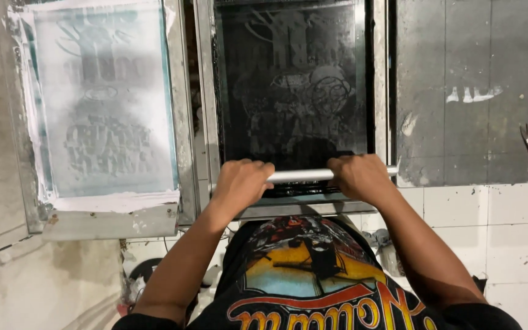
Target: The person uses a squeegee to spread black ink across a screen printing frame. They repeatedly pull the squeegee from the top to the bottom of the frame to ensure even coverage of the ink over the stencil.
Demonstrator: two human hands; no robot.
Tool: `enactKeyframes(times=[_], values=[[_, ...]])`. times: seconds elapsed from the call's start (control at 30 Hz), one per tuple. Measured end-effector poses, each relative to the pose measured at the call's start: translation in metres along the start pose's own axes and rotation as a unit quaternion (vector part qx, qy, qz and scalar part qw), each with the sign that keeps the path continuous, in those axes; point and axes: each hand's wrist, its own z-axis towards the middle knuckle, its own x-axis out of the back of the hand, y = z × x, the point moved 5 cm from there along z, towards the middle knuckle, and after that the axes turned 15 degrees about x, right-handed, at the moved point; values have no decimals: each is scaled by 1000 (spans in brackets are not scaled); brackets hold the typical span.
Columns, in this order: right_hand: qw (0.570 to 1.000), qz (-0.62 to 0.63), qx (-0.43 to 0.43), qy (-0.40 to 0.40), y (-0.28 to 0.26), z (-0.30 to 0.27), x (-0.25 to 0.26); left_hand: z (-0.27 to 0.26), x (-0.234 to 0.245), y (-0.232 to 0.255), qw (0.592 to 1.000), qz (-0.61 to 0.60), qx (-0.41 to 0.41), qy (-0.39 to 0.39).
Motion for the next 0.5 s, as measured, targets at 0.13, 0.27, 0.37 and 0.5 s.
enactKeyframes(times=[0.13,0.27,0.37,0.5], values=[[1000,-15,0,-20,-5,-8,9,-5,14,3,1000,-20,2,-19],[999,12,1,-33,-9,-5,0,-5,8,-1,998,-36,-3,-45],[999,22,8,-44,-18,-5,-8,-10,-12,-7,998,-38,-6,-54],[999,17,8,-41,-18,-6,-11,-10,-18,-6,999,-25,-11,-42]])
